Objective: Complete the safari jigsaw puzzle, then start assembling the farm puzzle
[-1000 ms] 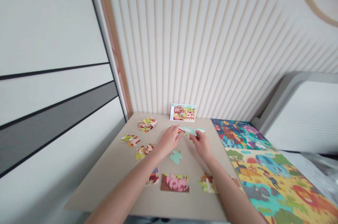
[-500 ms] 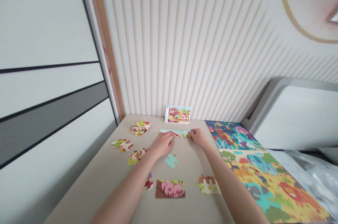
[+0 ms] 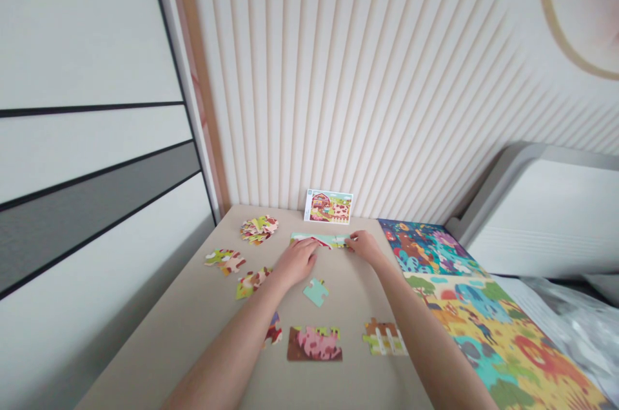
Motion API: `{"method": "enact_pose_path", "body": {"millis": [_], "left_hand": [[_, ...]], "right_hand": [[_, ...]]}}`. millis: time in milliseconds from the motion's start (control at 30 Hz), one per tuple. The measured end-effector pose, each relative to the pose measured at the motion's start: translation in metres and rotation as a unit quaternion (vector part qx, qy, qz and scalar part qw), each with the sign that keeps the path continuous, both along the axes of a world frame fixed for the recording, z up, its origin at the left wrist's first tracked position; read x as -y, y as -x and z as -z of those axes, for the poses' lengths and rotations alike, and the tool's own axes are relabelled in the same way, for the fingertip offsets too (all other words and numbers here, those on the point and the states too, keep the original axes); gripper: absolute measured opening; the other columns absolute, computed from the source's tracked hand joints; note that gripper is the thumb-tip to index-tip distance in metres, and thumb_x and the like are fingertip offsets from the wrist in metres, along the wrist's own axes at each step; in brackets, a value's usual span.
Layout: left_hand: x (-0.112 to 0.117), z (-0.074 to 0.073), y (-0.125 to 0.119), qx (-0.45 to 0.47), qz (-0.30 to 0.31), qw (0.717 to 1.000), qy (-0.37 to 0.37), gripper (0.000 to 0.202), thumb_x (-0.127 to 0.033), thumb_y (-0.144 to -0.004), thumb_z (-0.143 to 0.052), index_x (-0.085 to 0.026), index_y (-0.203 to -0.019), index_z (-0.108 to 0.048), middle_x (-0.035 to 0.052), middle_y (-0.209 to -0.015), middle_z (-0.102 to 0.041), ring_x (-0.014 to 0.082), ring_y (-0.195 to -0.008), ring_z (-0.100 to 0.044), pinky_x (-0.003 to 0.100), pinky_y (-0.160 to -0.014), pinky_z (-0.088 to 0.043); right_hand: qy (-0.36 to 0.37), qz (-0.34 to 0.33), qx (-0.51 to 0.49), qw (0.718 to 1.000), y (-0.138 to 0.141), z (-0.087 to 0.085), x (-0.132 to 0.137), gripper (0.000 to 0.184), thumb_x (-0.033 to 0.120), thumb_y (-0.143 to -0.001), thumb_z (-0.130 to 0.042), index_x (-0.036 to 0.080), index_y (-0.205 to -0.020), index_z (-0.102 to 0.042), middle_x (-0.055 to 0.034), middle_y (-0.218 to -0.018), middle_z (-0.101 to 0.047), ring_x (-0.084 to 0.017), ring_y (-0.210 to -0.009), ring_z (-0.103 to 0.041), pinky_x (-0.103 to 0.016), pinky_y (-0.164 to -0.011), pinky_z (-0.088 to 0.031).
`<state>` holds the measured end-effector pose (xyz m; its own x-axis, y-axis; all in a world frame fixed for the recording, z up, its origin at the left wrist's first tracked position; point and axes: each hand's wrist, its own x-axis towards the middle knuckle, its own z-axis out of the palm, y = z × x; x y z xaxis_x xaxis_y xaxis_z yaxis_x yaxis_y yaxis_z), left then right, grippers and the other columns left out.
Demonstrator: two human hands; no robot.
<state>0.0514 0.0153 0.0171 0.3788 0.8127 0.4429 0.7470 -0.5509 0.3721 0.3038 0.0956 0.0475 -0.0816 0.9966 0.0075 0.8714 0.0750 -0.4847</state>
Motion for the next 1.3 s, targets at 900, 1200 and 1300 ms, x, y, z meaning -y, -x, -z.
{"method": "enact_pose_path", "body": {"millis": [900, 1200, 1300], "left_hand": [[-0.003, 0.01, -0.006, -0.024, -0.026, 0.999, -0.021, 0.044, -0.015, -0.092, -0.047, -0.023, -0.133, -0.058, 0.0067, -0.136, -0.062, 0.0212, -0.131, -0.052, 0.04, -0.115, -0.036], [-0.002, 0.008, -0.005, -0.025, -0.022, 0.999, -0.03, 0.041, -0.016, -0.093, -0.046, -0.023, -0.132, -0.059, 0.0066, -0.135, -0.063, 0.0209, -0.13, -0.053, 0.04, -0.115, -0.036], [-0.001, 0.008, -0.005, -0.023, -0.019, 0.999, -0.029, 0.041, -0.016, -0.093, -0.047, -0.023, -0.131, -0.06, 0.0069, -0.134, -0.063, 0.0211, -0.13, -0.053, 0.04, -0.115, -0.037]], "right_hand": [[-0.125, -0.079, 0.181, 0.972, -0.047, 0.003, 0.028, 0.039, 0.035, -0.1, -0.045, 0.027, -0.134, -0.063, -0.0123, -0.137, -0.059, -0.027, -0.126, -0.052, -0.04, -0.108, -0.034], [-0.172, -0.279, 0.198, 0.924, -0.011, 0.003, 0.027, 0.04, 0.041, -0.104, -0.037, 0.03, -0.135, -0.061, -0.009, -0.14, -0.059, -0.023, -0.128, -0.054, -0.042, -0.111, -0.033], [-0.17, -0.301, 0.199, 0.917, -0.012, 0.001, 0.025, 0.04, 0.04, -0.104, -0.038, 0.029, -0.135, -0.061, -0.0091, -0.141, -0.059, -0.022, -0.127, -0.055, -0.044, -0.113, -0.032]]}}
